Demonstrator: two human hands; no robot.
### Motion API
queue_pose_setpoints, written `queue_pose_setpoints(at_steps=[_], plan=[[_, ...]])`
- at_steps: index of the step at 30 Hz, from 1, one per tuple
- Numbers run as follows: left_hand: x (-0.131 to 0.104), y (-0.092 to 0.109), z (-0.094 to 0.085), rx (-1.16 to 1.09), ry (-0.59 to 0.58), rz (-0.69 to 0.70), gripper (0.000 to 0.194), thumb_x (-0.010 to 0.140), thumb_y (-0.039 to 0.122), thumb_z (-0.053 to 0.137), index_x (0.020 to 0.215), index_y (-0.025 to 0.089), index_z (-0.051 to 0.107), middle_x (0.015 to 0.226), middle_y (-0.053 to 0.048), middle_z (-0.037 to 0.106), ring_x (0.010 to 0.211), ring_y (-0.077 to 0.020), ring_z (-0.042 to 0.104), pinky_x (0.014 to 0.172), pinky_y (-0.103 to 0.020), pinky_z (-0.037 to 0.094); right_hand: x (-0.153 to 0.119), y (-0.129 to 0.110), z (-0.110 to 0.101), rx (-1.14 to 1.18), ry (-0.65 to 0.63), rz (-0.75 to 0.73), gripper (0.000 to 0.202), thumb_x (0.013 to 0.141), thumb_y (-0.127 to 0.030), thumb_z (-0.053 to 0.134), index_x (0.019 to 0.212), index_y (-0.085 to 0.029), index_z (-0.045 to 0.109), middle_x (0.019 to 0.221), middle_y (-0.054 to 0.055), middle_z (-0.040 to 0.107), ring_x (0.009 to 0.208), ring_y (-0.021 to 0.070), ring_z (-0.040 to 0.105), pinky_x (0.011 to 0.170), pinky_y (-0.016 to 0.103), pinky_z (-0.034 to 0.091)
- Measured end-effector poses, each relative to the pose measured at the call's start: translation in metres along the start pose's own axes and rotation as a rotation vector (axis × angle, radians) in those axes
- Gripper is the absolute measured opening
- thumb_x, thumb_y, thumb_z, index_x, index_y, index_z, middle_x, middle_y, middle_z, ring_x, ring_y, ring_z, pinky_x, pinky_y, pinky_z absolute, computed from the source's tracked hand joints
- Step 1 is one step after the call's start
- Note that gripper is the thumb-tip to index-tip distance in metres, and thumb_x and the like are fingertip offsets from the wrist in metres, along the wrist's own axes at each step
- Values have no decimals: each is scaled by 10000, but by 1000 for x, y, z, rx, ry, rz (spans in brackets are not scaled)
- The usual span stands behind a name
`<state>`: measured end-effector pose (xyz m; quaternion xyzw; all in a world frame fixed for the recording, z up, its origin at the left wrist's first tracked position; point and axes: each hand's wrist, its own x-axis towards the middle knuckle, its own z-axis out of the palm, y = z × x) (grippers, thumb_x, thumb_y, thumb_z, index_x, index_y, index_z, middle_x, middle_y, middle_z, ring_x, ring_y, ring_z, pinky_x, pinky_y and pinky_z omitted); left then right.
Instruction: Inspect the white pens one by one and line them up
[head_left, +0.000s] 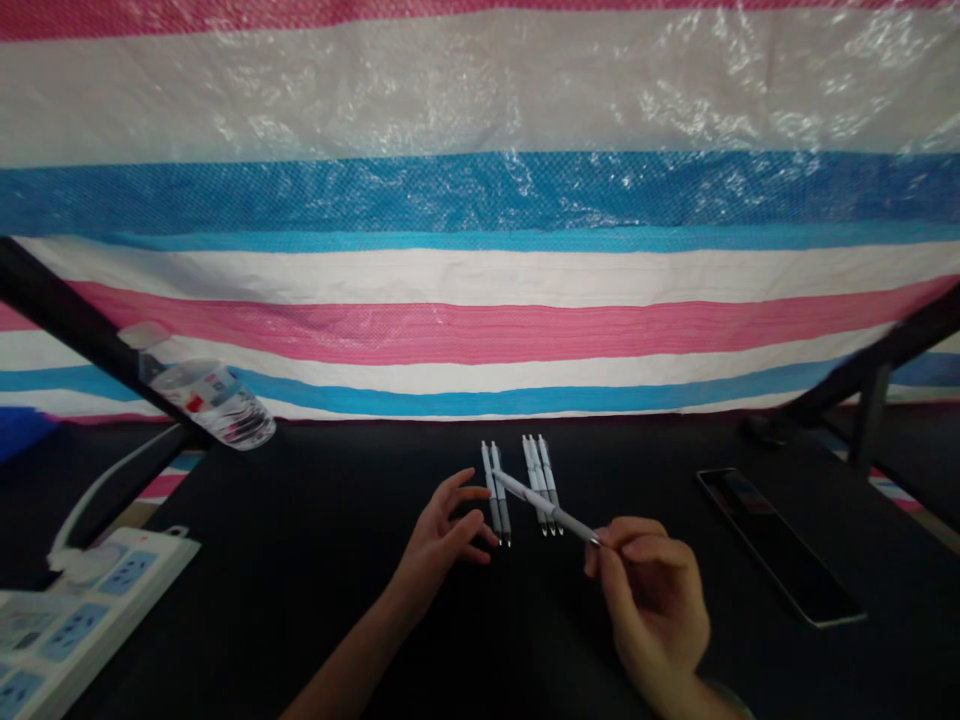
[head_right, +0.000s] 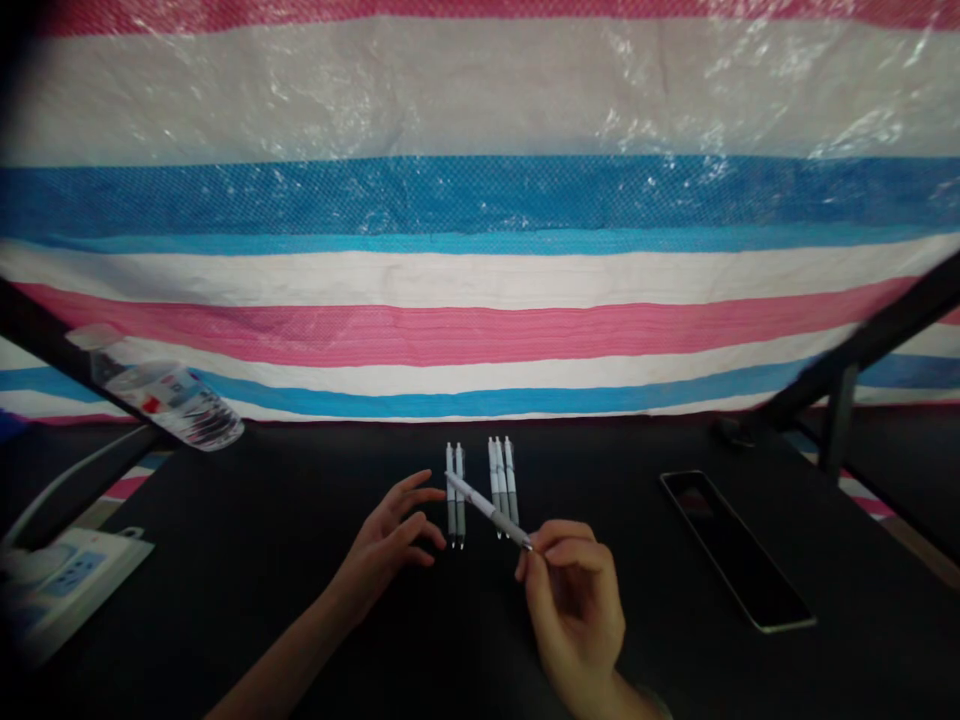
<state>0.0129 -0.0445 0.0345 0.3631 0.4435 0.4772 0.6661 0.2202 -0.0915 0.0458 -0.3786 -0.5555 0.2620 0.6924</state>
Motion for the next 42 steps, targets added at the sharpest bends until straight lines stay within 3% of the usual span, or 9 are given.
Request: queue_pose_setpoints(at_steps=[2, 6, 9, 13, 17, 20, 29, 39, 42], plan=[[1, -1, 0, -83, -19, -39, 598, 729, 385, 819, 1244, 199, 576, 1144, -116, 663, 693, -157, 693, 525, -237, 566, -8, 0, 3, 14, -108, 53, 154, 942, -90, 539, 954, -244, 536, 913, 22, 557, 663, 122, 599, 582, 259, 513], [4, -2, -7, -218, 120, -50, 538, 622, 330, 916, 1071, 174, 663, 890, -49, 715, 696, -124, 676, 575, -171, 550, -20, 4, 12, 63, -301, 265, 105, 958, -203, 553, 863, -235, 521, 865, 7, 532, 642, 118, 566, 573, 249, 465], [7, -2, -12, -266, 140, -58, 506, 591, 329, 936, 1014, 162, 716, 833, -28, 707, 698, -107, 657, 618, -172, 555, -21, 5, 18, 232, -387, 558, 170, 908, -328, 655, 940, -235, 517, 921, 7, 559, 619, 99, 575, 571, 236, 444], [8, -5, -13, -248, 68, -43, 400, 636, 365, 911, 932, 142, 760, 790, -21, 688, 687, -99, 640, 639, -182, 550, -20, 9, 21, 616, -530, 1056, 443, 872, -495, 661, 1191, -217, 529, 1068, 73, 641, 619, 127, 656, 593, 276, 504], [6, -8, -9, -203, -37, -44, 334, 691, 397, 873, 863, 137, 752, 773, -40, 707, 709, -145, 687, 667, -231, 563, -26, 17, 19, 760, -664, 1347, 485, 871, -568, 629, 1067, -125, 622, 680, 21, 656, 352, 59, 478, 384, 185, 362], [4, -9, -8, -181, -68, -81, 348, 688, 407, 872, 864, 137, 738, 794, -71, 746, 720, -194, 726, 689, -285, 582, -29, 21, 18, 698, -651, 1413, 458, 800, -573, 713, 901, -134, 630, 523, -41, 579, 282, 15, 301, 324, 160, 235], [3, -12, 1, -195, 30, -75, 374, 641, 385, 902, 846, 109, 755, 743, -93, 771, 663, -196, 735, 646, -269, 584, -26, 20, 17, 561, -601, 1421, 474, 735, -602, 731, 758, -152, 583, 446, -70, 522, 266, -7, 182, 320, 175, 126], [3, -14, 3, -159, 62, -53, 368, 646, 401, 893, 834, 111, 767, 741, -98, 775, 652, -188, 731, 618, -247, 572, -29, 23, 17, 419, -540, 1385, 436, 706, -536, 777, 703, -157, 561, 437, -76, 501, 268, 1, 228, 320, 184, 102], [6, -13, 1, -145, 75, -35, 383, 638, 415, 895, 847, 119, 772, 740, -90, 770, 654, -182, 726, 606, -231, 563, -27, 20, 18, 427, -520, 1347, 435, 710, -513, 801, 796, -134, 607, 527, -50, 572, 302, 23, 393, 328, 166, 203]])
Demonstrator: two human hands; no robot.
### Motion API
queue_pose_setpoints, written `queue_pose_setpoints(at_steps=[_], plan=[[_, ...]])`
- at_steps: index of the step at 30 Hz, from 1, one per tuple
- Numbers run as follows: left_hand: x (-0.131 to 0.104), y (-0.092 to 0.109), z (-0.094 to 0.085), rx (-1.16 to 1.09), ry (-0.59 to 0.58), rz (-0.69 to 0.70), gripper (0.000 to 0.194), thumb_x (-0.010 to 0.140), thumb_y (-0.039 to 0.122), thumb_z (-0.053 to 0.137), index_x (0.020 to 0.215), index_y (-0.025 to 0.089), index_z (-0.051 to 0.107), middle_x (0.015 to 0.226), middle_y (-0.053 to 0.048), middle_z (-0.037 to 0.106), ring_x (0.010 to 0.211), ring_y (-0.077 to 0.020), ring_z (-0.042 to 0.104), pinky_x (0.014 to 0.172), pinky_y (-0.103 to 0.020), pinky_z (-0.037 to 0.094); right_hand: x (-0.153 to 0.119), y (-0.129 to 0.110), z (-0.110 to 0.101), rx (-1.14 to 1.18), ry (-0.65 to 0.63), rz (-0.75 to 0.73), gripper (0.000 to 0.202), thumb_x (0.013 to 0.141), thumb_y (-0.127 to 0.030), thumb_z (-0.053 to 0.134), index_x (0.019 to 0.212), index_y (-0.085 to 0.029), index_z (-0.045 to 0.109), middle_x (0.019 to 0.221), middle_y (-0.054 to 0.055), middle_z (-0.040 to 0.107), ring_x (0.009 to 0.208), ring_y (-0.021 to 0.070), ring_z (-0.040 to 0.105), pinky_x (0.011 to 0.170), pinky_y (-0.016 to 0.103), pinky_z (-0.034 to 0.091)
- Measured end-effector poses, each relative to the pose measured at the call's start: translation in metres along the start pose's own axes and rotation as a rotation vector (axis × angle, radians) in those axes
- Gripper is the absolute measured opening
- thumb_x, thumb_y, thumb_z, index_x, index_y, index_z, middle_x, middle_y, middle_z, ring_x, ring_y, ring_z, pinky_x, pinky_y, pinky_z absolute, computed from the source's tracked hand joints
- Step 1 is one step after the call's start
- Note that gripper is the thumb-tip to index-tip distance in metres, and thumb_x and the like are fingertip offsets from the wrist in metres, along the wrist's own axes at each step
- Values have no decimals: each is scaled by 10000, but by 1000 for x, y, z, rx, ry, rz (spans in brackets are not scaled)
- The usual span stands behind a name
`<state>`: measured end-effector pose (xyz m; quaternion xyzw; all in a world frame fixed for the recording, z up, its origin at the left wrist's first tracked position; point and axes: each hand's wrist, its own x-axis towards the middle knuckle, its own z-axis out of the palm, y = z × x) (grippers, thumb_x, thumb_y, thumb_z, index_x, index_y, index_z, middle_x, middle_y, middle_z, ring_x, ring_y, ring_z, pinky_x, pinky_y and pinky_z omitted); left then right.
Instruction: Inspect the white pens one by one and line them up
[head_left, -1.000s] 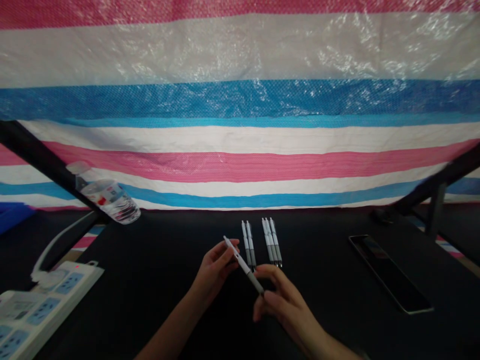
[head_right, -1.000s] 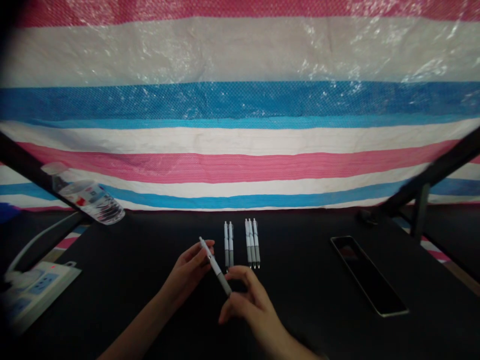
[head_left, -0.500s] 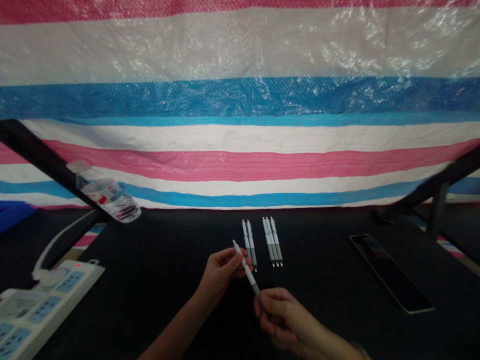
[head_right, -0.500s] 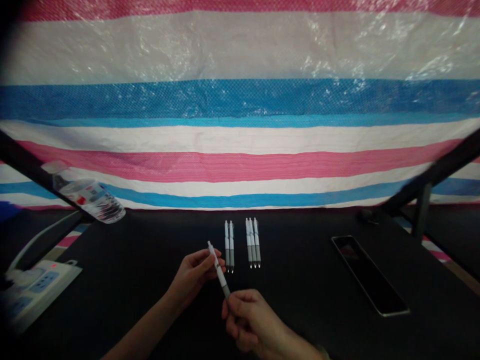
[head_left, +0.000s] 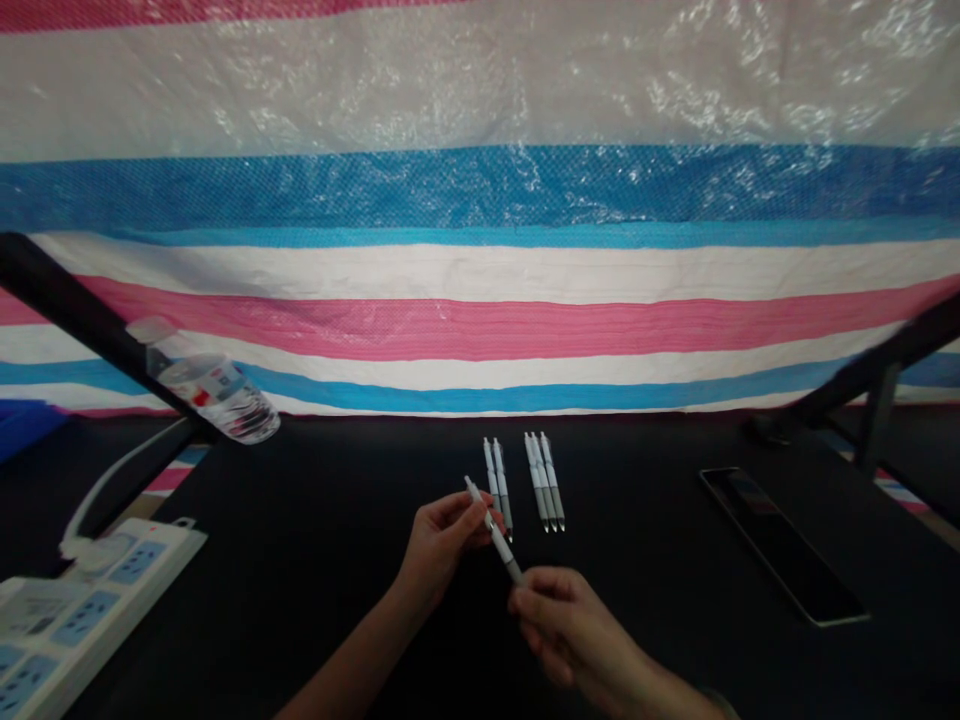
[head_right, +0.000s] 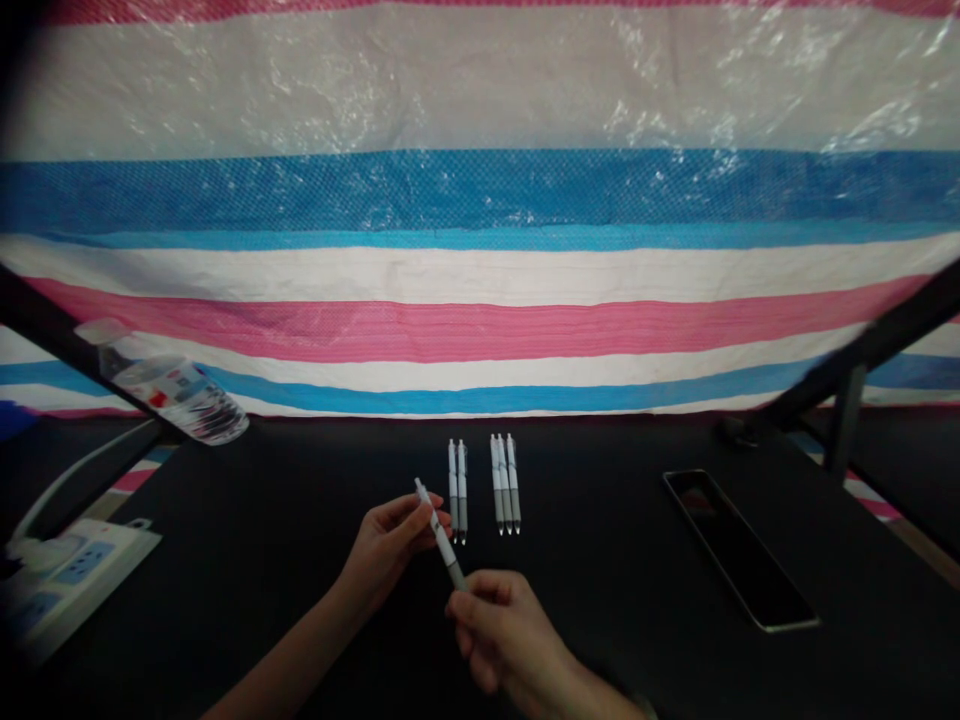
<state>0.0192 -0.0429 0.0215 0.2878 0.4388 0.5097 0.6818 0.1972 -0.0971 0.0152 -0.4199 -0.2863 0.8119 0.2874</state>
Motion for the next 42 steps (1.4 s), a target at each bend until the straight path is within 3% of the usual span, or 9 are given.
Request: queue_pose_setpoints(at_steps=[4, 9, 14, 17, 22, 25, 35, 39, 42], plan=[[3, 3, -2, -12, 24, 35, 398, 632, 423, 896, 875, 128, 785, 753, -76, 761, 645, -159, 710, 608, -218, 557, 1, -2, -2, 93, -105, 47, 518, 795, -574, 706, 1015, -111, 631, 737, 46, 690, 503, 120, 647, 399, 172, 385], [3, 3, -1, -29, 3, 16, 396, 605, 420, 911, 863, 141, 797, 724, -50, 737, 615, -157, 706, 604, -228, 560, 5, 0, -8, 118, -154, 58, 368, 760, -422, 785, 893, -154, 571, 687, -4, 661, 458, 94, 605, 406, 170, 404], [4, 3, -2, -20, 15, 15, 409, 599, 426, 913, 875, 145, 802, 705, -45, 720, 614, -146, 689, 598, -218, 549, 6, 0, -10, 118, -187, 106, 399, 849, -512, 657, 949, -134, 576, 741, 50, 692, 490, 131, 652, 381, 176, 385], [5, 3, -3, -5, 20, 16, 416, 599, 434, 911, 879, 145, 804, 705, -49, 715, 617, -130, 663, 578, -197, 530, 6, -1, -11, 108, -197, 90, 356, 799, -423, 742, 931, -146, 561, 767, 36, 693, 508, 124, 660, 394, 169, 399], [4, 3, -4, 26, 38, 18, 432, 597, 443, 908, 889, 141, 808, 709, -57, 711, 619, -116, 628, 550, -176, 505, 5, -4, -10, 101, -209, 124, 417, 829, -509, 682, 941, -120, 585, 783, 66, 702, 508, 129, 663, 383, 170, 393], [3, 4, -3, 27, 35, 15, 428, 603, 440, 905, 893, 141, 808, 710, -59, 711, 619, -118, 620, 548, -179, 500, 4, -5, -9, 87, -212, 108, 413, 782, -455, 753, 979, -144, 564, 844, 61, 716, 525, 124, 673, 399, 164, 394], [4, 2, -5, 16, 31, 12, 395, 625, 412, 899, 904, 149, 806, 731, -61, 722, 629, -121, 629, 565, -187, 506, 5, -4, -11, 107, -227, 125, 402, 846, -490, 670, 1007, -138, 559, 882, 83, 727, 526, 140, 698, 372, 158, 408], [4, 1, -6, 6, 21, 17, 383, 633, 407, 897, 901, 150, 805, 737, -60, 720, 636, -121, 635, 566, -185, 514, 5, -5, -9, 106, -218, 103, 382, 784, -429, 752, 946, -174, 518, 835, 22, 706, 523, 125, 693, 381, 138, 392], [5, 2, -6, 6, 20, 26, 381, 638, 407, 895, 904, 150, 804, 743, -60, 722, 643, -120, 636, 577, -185, 520, 5, -4, -10, 117, -237, 106, 391, 839, -489, 676, 993, -165, 520, 872, 47, 705, 517, 137, 698, 363, 149, 376]])
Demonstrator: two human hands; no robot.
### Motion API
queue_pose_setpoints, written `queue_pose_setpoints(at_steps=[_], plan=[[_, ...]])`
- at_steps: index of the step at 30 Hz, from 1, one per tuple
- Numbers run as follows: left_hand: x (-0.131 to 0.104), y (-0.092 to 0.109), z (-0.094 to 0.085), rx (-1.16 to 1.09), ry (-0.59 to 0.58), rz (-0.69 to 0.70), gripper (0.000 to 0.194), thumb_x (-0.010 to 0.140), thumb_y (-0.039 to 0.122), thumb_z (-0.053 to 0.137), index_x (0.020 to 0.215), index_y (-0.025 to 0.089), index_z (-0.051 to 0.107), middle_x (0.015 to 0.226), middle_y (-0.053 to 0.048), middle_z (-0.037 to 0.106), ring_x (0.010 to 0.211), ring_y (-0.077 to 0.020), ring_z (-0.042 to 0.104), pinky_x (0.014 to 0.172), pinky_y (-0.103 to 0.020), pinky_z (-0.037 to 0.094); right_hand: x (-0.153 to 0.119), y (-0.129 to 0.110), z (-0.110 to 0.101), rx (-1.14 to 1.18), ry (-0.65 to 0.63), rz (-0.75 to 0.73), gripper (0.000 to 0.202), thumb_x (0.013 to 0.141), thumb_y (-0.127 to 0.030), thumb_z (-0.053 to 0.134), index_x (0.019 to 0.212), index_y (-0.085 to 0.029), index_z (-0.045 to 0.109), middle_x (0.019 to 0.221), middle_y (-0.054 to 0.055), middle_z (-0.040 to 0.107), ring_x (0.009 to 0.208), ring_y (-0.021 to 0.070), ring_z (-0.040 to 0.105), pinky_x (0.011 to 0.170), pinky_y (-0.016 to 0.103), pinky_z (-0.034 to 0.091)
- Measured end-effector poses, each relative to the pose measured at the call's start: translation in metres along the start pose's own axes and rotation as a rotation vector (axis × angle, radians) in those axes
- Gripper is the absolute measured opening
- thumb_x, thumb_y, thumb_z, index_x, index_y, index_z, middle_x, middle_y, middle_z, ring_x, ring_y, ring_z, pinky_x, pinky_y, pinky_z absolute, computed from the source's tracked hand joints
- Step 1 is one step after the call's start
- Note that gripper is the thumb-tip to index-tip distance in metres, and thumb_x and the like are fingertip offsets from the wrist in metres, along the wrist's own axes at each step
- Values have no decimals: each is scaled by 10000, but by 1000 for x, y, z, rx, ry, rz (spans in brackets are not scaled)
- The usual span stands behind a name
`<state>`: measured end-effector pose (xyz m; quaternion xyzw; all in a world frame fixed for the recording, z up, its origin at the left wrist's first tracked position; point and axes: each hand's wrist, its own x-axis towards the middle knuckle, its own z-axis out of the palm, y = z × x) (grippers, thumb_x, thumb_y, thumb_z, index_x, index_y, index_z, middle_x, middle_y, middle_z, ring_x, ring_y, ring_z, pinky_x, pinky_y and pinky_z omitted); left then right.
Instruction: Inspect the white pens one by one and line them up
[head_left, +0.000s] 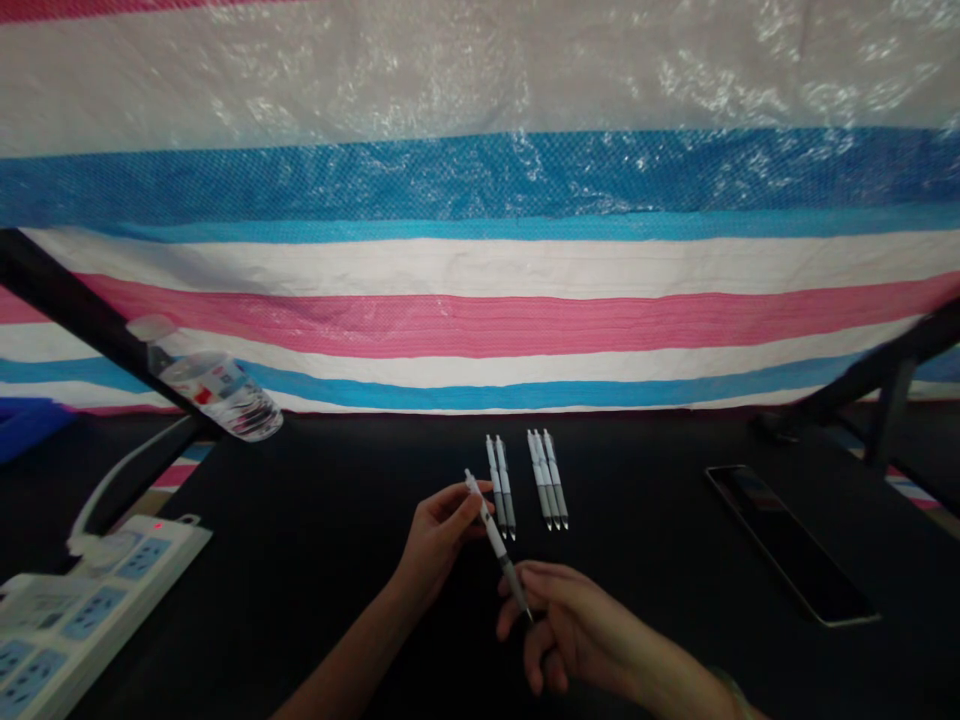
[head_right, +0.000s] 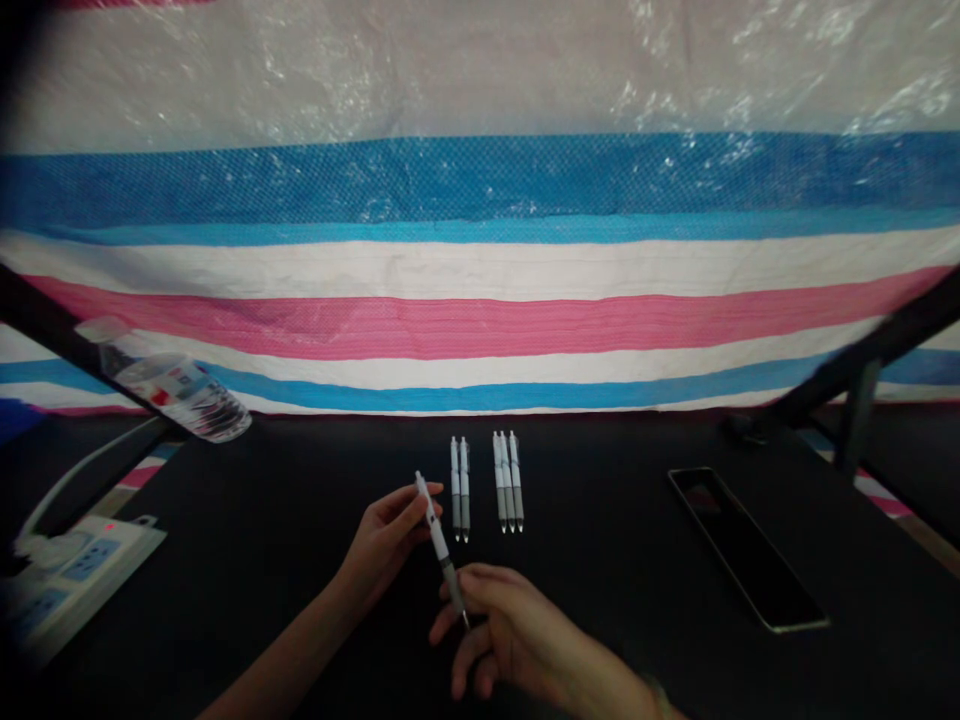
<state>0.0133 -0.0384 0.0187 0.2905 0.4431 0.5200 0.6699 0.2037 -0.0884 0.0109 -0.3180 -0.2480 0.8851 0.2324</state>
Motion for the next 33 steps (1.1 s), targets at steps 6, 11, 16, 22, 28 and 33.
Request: queue_pose_setpoints(at_steps=[6, 11, 16, 22, 28, 33], plan=[[-1, 3, 1, 1, 39, 5, 400, 621, 411, 901, 904, 147, 801, 746, -60, 728, 647, -129, 644, 586, -199, 524, 0, 0, -2, 8, -19, 3, 401, 814, -440, 720, 1027, -171, 513, 903, 63, 721, 534, 147, 711, 374, 146, 392], [-2, 7, 3, 3, 54, 18, 400, 628, 405, 895, 907, 136, 797, 748, -63, 724, 664, -141, 643, 598, -215, 526, 1, -1, -3, -5, 9, 8, 409, 784, -416, 774, 975, -152, 527, 802, 49, 715, 531, 137, 696, 412, 161, 457], [3, 12, -4, -12, 89, 62, 409, 615, 394, 901, 910, 130, 798, 746, -65, 722, 661, -143, 635, 599, -223, 521, 2, 4, -6, -21, -6, 10, 478, 749, -439, 812, 939, -188, 452, 747, 40, 722, 544, 163, 712, 438, 174, 479], [12, 19, -16, -62, 145, 117, 397, 634, 367, 898, 934, 129, 794, 762, -60, 732, 699, -136, 641, 623, -207, 525, 1, 7, -8, -49, -19, 30, 482, 749, -441, 798, 915, -207, 412, 676, 31, 722, 524, 173, 710, 431, 162, 448], [17, 22, -23, -114, 213, 139, 432, 601, 371, 915, 935, 127, 789, 759, -52, 743, 690, -129, 652, 651, -212, 544, 1, 7, -7, -55, -45, 34, 471, 745, -431, 790, 906, -211, 406, 664, 16, 713, 509, 159, 702, 433, 152, 437], [16, 23, -22, -115, 220, 132, 432, 597, 372, 917, 932, 130, 787, 762, -48, 743, 683, -124, 660, 646, -209, 549, 1, 7, -7, -56, -31, 37, 482, 723, -435, 806, 901, -206, 422, 652, 25, 710, 495, 161, 693, 423, 156, 435]])
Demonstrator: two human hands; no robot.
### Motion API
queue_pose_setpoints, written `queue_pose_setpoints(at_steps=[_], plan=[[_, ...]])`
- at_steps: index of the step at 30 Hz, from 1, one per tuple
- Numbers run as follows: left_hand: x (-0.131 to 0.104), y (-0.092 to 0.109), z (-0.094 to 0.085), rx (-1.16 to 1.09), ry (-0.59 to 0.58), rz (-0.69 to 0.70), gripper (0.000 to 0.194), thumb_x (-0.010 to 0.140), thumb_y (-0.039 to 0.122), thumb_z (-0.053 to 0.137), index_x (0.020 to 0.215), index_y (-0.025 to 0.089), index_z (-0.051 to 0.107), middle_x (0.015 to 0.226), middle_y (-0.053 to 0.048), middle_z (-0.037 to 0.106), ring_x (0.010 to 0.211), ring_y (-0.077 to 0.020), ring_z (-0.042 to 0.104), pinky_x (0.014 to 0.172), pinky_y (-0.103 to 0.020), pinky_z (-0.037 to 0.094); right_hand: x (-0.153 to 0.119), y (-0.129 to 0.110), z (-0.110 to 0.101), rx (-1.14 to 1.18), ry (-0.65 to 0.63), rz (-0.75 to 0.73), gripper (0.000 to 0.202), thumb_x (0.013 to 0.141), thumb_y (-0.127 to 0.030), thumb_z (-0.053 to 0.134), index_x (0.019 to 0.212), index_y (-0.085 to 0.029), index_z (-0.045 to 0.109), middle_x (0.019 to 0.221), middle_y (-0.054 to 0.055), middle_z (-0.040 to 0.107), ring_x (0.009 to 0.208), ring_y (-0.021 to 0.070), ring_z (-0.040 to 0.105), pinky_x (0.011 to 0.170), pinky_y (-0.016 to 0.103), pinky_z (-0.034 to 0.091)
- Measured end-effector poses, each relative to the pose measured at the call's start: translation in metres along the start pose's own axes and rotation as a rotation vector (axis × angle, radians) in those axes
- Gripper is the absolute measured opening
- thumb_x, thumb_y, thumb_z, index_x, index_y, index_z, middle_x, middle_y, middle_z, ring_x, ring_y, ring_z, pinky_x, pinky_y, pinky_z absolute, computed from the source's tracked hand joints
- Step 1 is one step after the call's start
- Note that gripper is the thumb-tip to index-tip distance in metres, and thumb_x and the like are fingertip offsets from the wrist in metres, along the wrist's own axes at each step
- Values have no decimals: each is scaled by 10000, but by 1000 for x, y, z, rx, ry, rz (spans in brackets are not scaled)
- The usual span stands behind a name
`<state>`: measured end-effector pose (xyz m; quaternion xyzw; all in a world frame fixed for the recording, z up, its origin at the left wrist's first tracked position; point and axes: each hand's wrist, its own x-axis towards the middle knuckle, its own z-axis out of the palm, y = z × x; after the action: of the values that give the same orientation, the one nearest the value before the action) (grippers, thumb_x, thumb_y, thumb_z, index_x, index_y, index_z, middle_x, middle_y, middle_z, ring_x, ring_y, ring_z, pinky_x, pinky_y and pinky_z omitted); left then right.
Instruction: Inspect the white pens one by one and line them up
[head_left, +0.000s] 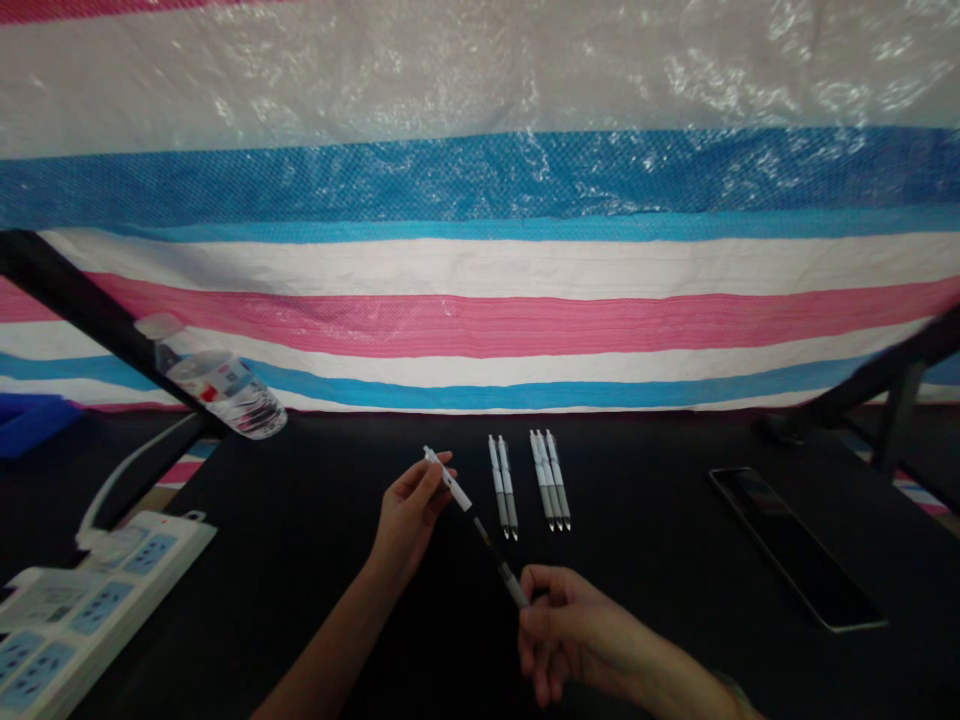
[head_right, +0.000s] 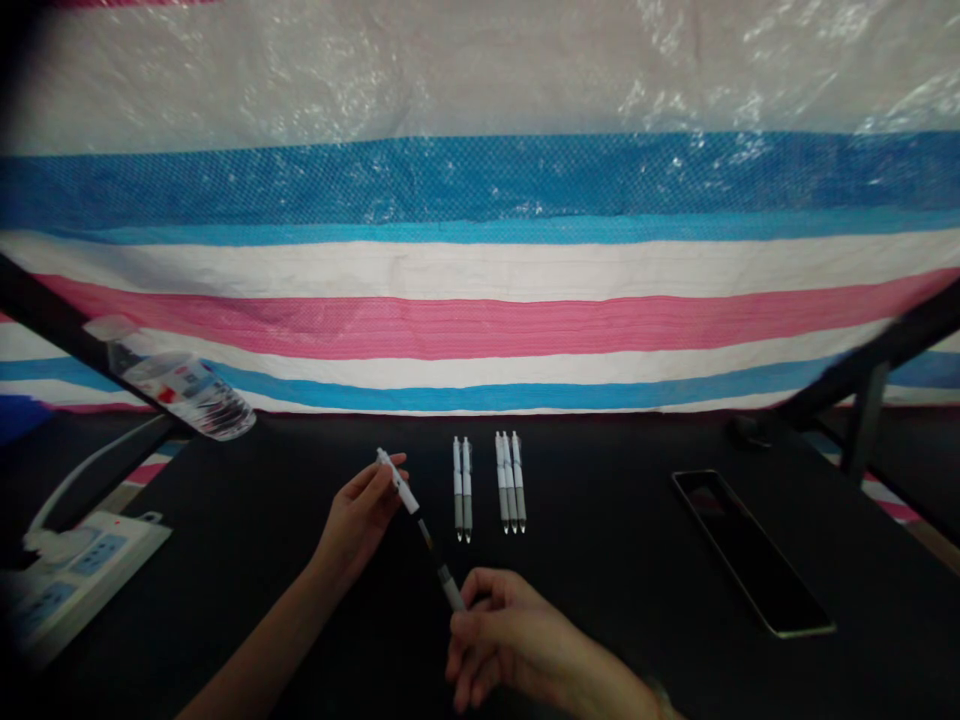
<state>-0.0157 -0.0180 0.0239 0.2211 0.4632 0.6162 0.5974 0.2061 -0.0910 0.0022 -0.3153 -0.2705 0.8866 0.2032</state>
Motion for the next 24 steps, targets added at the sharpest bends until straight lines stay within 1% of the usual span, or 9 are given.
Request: queue_pose_setpoints(at_steps=[5, 7, 9, 11, 14, 17, 24], plan=[[-8, -9, 5, 46, -76, -33, 394, 623, 394, 900, 892, 134, 777, 760, -48, 726, 677, -132, 656, 619, -214, 549, 0, 0, -1, 10, 5, -18, 462, 733, -415, 804, 901, -204, 429, 655, 25, 710, 500, 158, 688, 442, 165, 430], [-15, -15, 10, 86, -129, -64, 370, 633, 402, 894, 863, 141, 767, 756, -46, 717, 678, -133, 652, 598, -204, 540, 1, 1, -2, 22, 16, -36, 456, 733, -411, 806, 883, -205, 428, 645, 21, 707, 479, 148, 675, 428, 161, 417], [-23, -20, 14, 136, -211, -88, 346, 654, 405, 881, 839, 143, 751, 744, -42, 704, 658, -130, 638, 576, -202, 533, 2, 1, -1, 26, 33, -44, 462, 716, -406, 819, 861, -206, 429, 624, 9, 699, 441, 129, 647, 403, 154, 394], [-28, -22, 17, 180, -258, -72, 311, 686, 387, 864, 841, 151, 732, 747, -34, 694, 658, -128, 626, 577, -207, 535, 3, 1, 0, 21, 50, -49, 465, 704, -404, 828, 843, -205, 431, 611, -5, 688, 409, 107, 613, 390, 153, 371], [-30, -21, 17, 206, -272, -40, 290, 703, 358, 857, 845, 155, 707, 756, -31, 686, 681, -136, 621, 592, -217, 543, 4, 0, 1, 25, 83, -73, 459, 711, -419, 817, 810, -210, 421, 584, -34, 656, 366, 75, 550, 376, 157, 318], [-29, -19, 15, 198, -285, -41, 280, 726, 355, 841, 856, 155, 693, 768, -33, 684, 691, -139, 620, 602, -223, 546, 4, -3, 3, 32, 128, -78, 462, 699, -419, 822, 784, -214, 417, 555, -51, 629, 343, 58, 500, 362, 163, 269], [-28, -20, 12, 220, -330, -37, 255, 753, 347, 821, 837, 156, 674, 771, -24, 661, 706, -139, 604, 616, -232, 548, 2, -7, 7, 60, 178, -68, 520, 642, -450, 865, 765, -218, 416, 538, -63, 616, 336, 38, 447, 365, 159, 252]])
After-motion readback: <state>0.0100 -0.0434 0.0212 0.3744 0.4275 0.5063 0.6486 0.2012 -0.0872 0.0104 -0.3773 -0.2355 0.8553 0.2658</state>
